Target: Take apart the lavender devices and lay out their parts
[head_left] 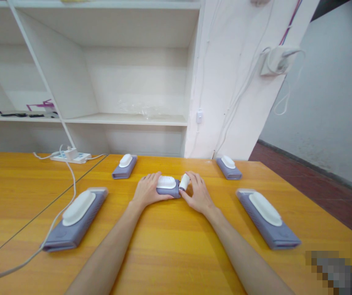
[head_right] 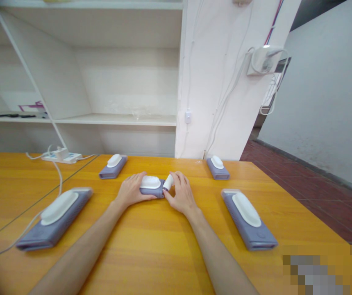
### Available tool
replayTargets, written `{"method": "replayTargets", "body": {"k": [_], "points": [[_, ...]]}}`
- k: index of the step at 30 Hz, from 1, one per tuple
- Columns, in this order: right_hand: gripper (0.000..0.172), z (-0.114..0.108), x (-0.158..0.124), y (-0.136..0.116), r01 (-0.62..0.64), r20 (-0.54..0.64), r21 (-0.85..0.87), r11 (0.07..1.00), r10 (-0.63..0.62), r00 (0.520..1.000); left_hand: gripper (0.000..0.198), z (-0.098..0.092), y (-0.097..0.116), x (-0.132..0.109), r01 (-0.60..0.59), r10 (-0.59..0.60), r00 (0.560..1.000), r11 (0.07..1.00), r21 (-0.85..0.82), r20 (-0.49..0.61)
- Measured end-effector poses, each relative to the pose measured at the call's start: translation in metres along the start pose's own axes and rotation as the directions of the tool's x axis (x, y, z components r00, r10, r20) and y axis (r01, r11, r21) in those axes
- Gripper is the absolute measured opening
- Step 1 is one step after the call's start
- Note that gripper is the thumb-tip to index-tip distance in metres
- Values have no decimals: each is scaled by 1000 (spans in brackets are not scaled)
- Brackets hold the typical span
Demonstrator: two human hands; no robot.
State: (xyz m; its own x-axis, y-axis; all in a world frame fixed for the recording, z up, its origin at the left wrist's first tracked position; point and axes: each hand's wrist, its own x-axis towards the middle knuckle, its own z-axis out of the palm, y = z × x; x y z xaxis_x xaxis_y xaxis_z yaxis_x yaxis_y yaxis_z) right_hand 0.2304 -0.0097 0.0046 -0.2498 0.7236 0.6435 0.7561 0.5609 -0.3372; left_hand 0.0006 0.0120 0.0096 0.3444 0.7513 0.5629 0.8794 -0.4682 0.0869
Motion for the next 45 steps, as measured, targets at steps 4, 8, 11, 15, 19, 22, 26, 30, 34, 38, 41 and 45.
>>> {"method": "replayTargets", "body": {"k": [4,8,11,15,19,22,26,30,34,38,41,45], "points": [[61,1,0,0,8,9,19,1000,-8,1000,92,0,0,0,0,-1,1000,1000,6,5],[63,0,-1,0,-5,18,-10,1000,5,1000,92,1,0,0,-1,1,1000,1000,7,6],[64,-1,-2,-1,-21,23,6,1000,21,1000,93,1,0,0,-5,5,1000,1000,9,7],[65,0,-3,-1,-28,22,82,996,26,999,91,1,0,0,3,-3,1000,1000,6,8],[68,-1,-3,-2,-27,10,99,995,26,1000,92,0,0,0,-2,2,1000,1000,5,5],[68,-3,-3,0,-22,-19,71,997,23,1000,93,0,0,0,-5,5,1000,1000,11,9],[66,-5,-3,2,-27,-63,70,997,32,998,94,0,0,-1,-11,11,1000,1000,12,13],[67,-3,-3,5,-70,-135,159,985,92,987,93,0,0,0,-6,6,1000,1000,9,13],[63,0,-2,10,-101,-225,224,969,153,962,92,0,0,0,-9,9,1000,1000,2,14],[53,2,-4,14,-125,-243,237,964,183,953,93,1,0,0,-9,9,1000,1000,2,6],[47,2,-7,17,-108,-222,204,973,153,963,94,3,-1,0,-6,6,1000,1000,6,4],[46,2,-10,22,-80,-166,128,989,101,981,93,2,-1,0,1,-1,1000,1000,15,4]]}}
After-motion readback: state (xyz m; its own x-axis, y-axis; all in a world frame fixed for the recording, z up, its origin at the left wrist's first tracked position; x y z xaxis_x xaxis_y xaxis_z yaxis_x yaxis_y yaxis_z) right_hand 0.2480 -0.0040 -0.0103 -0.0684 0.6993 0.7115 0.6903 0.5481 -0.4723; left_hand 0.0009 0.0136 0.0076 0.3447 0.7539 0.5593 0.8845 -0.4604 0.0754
